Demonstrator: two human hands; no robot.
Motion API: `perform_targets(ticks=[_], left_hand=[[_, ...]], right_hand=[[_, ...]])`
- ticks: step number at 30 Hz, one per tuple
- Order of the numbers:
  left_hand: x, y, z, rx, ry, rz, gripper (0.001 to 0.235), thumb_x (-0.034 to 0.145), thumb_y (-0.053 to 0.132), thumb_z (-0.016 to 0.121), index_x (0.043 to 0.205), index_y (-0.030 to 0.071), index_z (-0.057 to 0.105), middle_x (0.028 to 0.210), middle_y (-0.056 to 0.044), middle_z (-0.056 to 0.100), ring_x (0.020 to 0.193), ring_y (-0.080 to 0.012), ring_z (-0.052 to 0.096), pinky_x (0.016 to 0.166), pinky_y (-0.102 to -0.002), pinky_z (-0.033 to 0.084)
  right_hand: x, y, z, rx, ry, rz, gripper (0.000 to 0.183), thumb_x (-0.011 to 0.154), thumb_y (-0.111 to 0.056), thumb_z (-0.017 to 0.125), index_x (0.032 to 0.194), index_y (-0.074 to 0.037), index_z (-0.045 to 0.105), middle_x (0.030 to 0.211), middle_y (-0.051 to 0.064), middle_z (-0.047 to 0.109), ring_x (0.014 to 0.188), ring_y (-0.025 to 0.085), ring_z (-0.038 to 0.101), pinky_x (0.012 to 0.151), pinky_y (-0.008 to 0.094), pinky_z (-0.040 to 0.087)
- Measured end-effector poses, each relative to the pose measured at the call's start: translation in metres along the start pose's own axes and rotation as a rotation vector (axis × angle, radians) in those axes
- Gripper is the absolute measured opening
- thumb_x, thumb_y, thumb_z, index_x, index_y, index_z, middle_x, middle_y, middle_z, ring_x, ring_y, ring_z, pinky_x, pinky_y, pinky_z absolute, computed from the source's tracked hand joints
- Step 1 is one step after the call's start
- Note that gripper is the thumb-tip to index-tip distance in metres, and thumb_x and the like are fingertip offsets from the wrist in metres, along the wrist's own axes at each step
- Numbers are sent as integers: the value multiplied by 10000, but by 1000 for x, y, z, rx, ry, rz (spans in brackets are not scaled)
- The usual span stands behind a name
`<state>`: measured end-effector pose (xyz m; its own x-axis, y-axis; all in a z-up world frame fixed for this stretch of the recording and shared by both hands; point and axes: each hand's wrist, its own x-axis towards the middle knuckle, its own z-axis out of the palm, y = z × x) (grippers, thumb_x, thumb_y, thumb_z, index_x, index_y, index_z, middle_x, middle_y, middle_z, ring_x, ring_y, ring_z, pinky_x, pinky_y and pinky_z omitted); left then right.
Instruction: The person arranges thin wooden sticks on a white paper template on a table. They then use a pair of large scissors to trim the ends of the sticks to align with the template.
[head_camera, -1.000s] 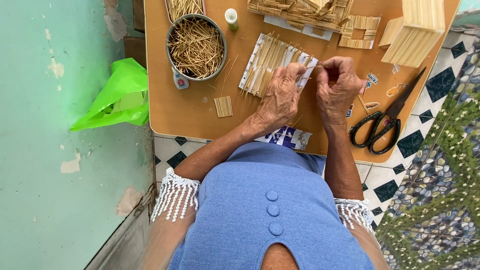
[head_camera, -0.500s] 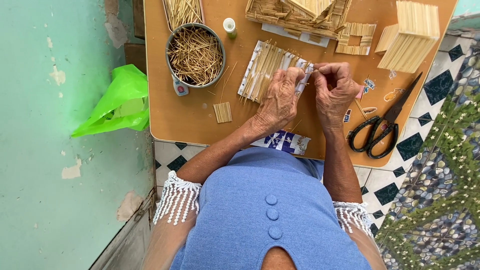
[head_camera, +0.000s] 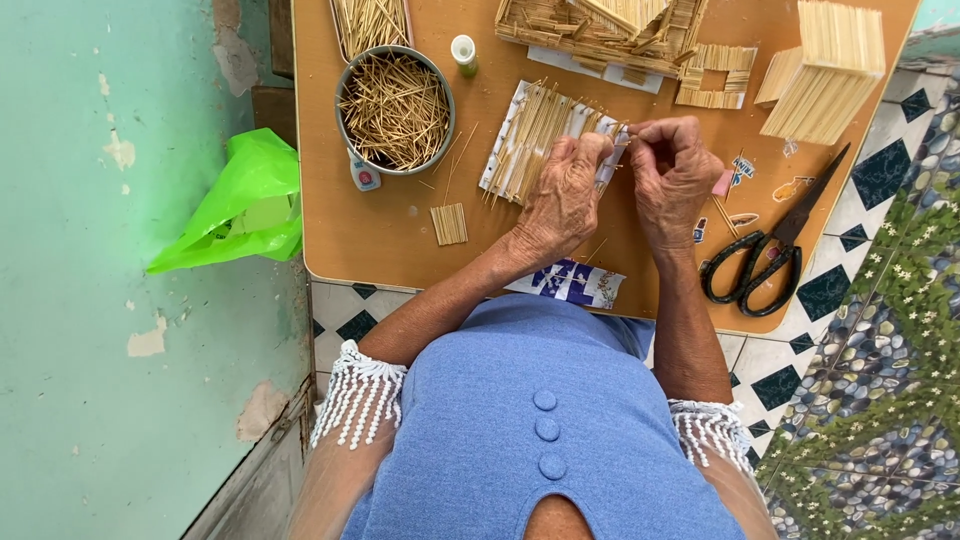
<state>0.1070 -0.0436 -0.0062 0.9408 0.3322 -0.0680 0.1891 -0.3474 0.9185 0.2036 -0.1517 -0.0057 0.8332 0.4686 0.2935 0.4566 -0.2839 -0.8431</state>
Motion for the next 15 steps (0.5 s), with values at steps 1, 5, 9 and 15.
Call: perform_targets(ticks=[1,5,9,15], left_hand=[[0,-3,2,0,-3,-2,432,751,-68,520,1093,172,410,1078,-160,503,1008,-455,588,896,-509,510],[1,-1,2,58,44,112,425,728,-88,445,1083,142,401,939,-120,510,931,-340,514,788,-418,474],[2,4,0,115,72,175,398,736,-115,338,1052,124,377,734,-110,479,785,-273,464,675,-365,458],[2,3,3,135,114,261,344,778,-110,302,1035,110,363,732,-105,490,725,-261,423,766,-367,412]], right_hand=[[0,5,0,0,0,3,176,898,45,743,855,-27,589,845,154,692,713,256,683,585,306,528],[2,7,-1,-30,-33,-25,173,903,93,680,888,-36,565,826,113,659,693,199,642,585,267,539],[7,-4,-1,-22,-28,-49,172,915,124,644,912,-28,564,804,76,594,667,143,571,589,238,517],[13,-8,-7,-171,-66,-100,298,892,63,676,1134,-39,536,807,97,704,670,167,674,610,261,553]])
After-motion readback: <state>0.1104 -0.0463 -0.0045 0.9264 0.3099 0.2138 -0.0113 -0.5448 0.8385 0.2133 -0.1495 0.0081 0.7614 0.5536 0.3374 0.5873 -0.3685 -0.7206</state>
